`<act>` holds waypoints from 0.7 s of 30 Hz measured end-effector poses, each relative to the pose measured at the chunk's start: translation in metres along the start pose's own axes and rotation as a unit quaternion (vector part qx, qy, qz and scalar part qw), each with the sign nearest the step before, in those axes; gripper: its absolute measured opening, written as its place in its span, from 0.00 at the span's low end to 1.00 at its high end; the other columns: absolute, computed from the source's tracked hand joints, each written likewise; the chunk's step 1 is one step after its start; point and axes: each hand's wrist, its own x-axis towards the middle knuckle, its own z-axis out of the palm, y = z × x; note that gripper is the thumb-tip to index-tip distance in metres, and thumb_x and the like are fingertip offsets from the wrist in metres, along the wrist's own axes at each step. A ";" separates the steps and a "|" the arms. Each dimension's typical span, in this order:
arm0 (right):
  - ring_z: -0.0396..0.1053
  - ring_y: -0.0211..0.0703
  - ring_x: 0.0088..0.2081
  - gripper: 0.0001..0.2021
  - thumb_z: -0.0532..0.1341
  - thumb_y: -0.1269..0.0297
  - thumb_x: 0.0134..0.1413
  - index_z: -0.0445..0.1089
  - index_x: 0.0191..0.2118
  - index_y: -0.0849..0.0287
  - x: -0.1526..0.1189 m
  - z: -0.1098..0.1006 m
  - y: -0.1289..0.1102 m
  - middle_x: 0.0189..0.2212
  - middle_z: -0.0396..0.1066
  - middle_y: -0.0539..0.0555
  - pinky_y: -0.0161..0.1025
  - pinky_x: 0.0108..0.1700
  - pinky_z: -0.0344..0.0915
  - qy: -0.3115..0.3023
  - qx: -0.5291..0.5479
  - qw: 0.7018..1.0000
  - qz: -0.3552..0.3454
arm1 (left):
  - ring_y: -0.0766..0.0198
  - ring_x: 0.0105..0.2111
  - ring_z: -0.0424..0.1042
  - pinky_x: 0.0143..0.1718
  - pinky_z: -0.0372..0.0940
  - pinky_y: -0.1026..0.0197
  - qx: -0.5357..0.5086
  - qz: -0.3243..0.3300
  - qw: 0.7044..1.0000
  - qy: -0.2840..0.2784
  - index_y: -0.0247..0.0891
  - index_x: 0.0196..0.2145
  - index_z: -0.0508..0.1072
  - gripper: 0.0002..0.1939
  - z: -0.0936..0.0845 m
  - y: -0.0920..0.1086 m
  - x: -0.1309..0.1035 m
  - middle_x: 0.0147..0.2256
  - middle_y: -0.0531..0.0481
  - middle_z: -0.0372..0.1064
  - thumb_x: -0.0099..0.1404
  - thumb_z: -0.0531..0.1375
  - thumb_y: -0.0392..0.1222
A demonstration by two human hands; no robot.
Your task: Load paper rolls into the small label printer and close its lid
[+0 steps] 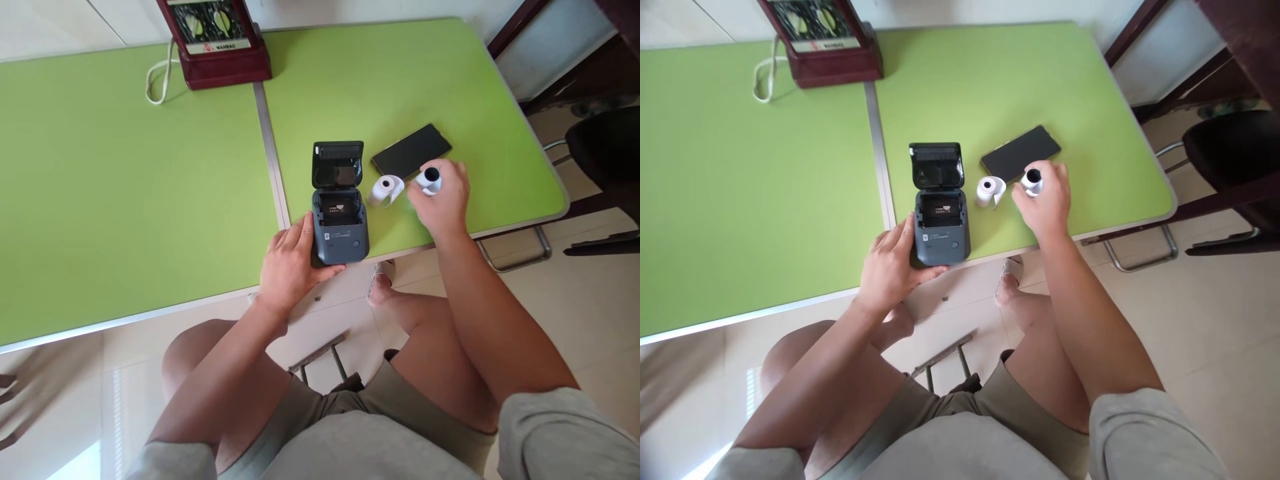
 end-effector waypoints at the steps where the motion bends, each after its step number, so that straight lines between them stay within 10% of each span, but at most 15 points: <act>1: 0.72 0.52 0.43 0.15 0.69 0.68 0.42 0.75 0.40 0.53 0.001 0.001 0.003 0.39 0.73 0.56 0.57 0.53 0.70 0.007 0.012 1.000 -0.004 | 0.40 0.58 0.76 0.63 0.68 0.42 -0.003 0.003 1.000 0.003 0.31 0.74 0.57 0.59 0.000 0.000 0.000 0.62 0.29 0.72 0.63 0.52 0.83; 8: 0.78 0.55 0.47 0.28 0.64 0.66 0.52 0.64 0.60 0.47 -0.006 -0.021 -0.036 0.49 0.75 0.60 0.55 0.47 0.76 0.040 0.163 0.979 -0.116 | 0.40 0.58 0.76 0.62 0.69 0.42 -0.015 0.015 1.000 0.014 0.30 0.73 0.58 0.58 0.001 0.000 -0.001 0.61 0.28 0.73 0.64 0.54 0.81; 14: 0.76 0.57 0.50 0.23 0.61 0.69 0.52 0.72 0.55 0.48 -0.030 -0.019 -0.107 0.50 0.76 0.58 0.57 0.51 0.75 -0.108 0.146 0.948 -0.261 | 0.41 0.58 0.76 0.62 0.68 0.42 -0.021 0.015 1.000 0.009 0.28 0.73 0.58 0.59 0.000 0.001 -0.002 0.63 0.27 0.71 0.64 0.55 0.81; 21: 0.78 0.53 0.46 0.19 0.61 0.66 0.54 0.72 0.52 0.49 -0.028 -0.001 -0.110 0.46 0.80 0.55 0.54 0.52 0.75 -0.166 0.119 0.947 -0.249 | 0.41 0.60 0.75 0.63 0.68 0.44 -0.024 0.018 0.999 0.011 0.26 0.72 0.59 0.58 0.004 0.002 -0.003 0.62 0.26 0.72 0.64 0.57 0.80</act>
